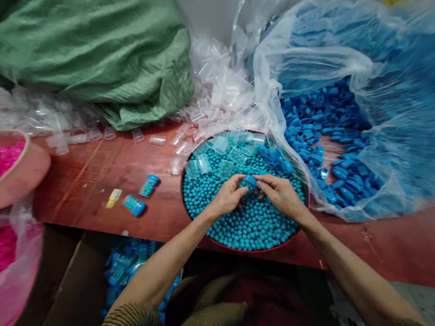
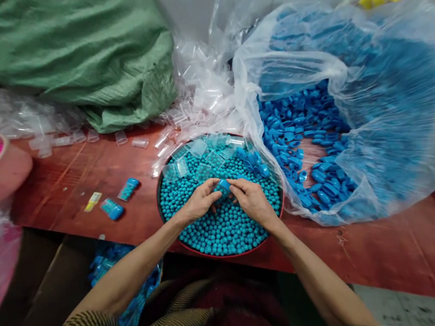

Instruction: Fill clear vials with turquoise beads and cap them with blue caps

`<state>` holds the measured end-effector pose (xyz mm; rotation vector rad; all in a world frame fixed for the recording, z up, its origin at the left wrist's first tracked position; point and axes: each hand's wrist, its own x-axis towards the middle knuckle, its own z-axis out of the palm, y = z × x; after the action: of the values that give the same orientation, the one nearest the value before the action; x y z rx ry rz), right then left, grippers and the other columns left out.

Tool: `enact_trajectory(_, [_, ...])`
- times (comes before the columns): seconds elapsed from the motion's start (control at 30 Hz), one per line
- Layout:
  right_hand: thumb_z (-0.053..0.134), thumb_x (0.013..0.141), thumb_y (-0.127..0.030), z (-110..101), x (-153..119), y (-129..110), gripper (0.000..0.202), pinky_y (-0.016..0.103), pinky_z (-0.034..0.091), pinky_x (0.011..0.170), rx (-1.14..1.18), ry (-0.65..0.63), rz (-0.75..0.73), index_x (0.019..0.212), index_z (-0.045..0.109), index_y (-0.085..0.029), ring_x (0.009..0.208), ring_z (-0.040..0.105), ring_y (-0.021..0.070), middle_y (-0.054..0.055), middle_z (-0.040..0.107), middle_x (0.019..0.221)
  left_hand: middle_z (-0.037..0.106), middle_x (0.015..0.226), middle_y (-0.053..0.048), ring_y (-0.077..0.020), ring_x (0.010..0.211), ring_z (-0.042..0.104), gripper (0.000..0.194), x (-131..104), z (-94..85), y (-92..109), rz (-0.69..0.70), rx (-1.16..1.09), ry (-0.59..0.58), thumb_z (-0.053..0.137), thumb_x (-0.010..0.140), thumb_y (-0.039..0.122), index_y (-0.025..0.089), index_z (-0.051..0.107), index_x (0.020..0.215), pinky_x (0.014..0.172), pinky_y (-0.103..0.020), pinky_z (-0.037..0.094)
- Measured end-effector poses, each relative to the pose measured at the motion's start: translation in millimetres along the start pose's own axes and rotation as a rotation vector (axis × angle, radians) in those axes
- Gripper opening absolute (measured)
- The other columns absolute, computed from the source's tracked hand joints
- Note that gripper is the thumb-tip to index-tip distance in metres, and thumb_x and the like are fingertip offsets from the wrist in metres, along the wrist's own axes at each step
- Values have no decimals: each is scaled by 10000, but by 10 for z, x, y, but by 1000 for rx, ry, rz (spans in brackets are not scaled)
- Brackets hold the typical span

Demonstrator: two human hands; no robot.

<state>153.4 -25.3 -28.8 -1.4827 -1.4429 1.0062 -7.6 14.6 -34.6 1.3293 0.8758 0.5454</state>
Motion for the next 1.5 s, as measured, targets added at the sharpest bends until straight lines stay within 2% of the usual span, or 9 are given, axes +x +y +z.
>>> enact_trajectory(0.23, [598, 785, -410, -16, -35, -48, 281, 258, 505, 466, 23, 26, 71, 920, 715, -193, 474, 553, 122, 3, 635, 626, 550, 912, -21, -43, 492, 417, 586, -107, 38, 8, -5, -22, 44, 556, 777, 265, 179, 386, 1331, 418, -184, 384])
enact_trajectory(0.4, [532, 838, -373, 66, -107, -108, 278, 272, 523, 493, -31, 28, -57, 983, 708, -215, 562, 595, 140, 42, 675, 782, 552, 808, 7, -78, 587, 444, 382, -127, 115, 15, 89, 11, 173, 515, 786, 200, 175, 522, 1166, 550, -205, 413])
enact_trajectory(0.53, [499, 849, -294, 35, -116, -103, 280, 352, 548, 737, -153, 4, -200, 1043, 688, -220, 747, 643, 174, 60, 689, 904, 538, 801, 12, -99, 684, 465, 301, -112, 138, 23, 157, 57, 277, 510, 769, 154, 166, 550, 1067, 680, -231, 429])
enact_trajectory(0.63, [561, 800, -264, -82, -97, -76, 311, 384, 519, 838, -148, -75, -205, 1085, 675, -215, 875, 636, 192, 57, 688, 955, 475, 718, 38, -80, 563, 413, 326, -128, 69, 42, 98, 48, 206, 508, 795, 206, 181, 512, 1120, 551, -215, 396])
enact_trajectory(0.73, [631, 752, -299, -193, -62, -68, 348, 341, 551, 684, 19, -171, -44, 1087, 671, -211, 702, 626, 152, 32, 680, 888, 455, 705, 51, -68, 501, 406, 358, -183, -18, 80, 44, 16, 30, 502, 821, 262, 203, 451, 1170, 461, -195, 352])
enact_trajectory(0.9, [718, 670, -389, -174, 7, -110, 447, 292, 537, 536, 271, -23, 111, 1055, 646, -173, 589, 603, 130, 27, 673, 814, 503, 763, 40, -50, 529, 411, 306, -297, -7, 140, 78, 9, -44, 494, 835, 234, 203, 428, 1132, 494, -177, 358])
enact_trajectory(1.1, [605, 790, -417, -96, -46, -182, 265, 360, 531, 796, 33, -82, -69, 938, 654, -203, 853, 646, 193, 49, 686, 914, 522, 819, 19, -66, 559, 434, 413, -344, 79, 158, 39, 1, 56, 477, 843, 249, 185, 361, 1235, 529, -198, 380])
enact_trajectory(1.3, [723, 681, -460, 176, -234, -123, 805, 468, 496, 912, -214, -87, -225, 1335, 354, -169, 1139, 551, 297, 170, 518, 1266, 568, 934, -19, -125, 750, 507, 503, -322, 86, 163, 152, 41, 139, 490, 809, 204, 171, 398, 1303, 747, -261, 438])
enact_trajectory(1.5, [641, 736, -391, 325, -307, -142, 741, 424, 557, 692, -541, 94, -443, 1345, 309, -130, 922, 615, 295, 167, 566, 1067, 505, 763, 22, -108, 681, 463, 311, -338, 148, 173, 124, -74, 158, 517, 790, 208, 165, 496, 1097, 685, -232, 408])
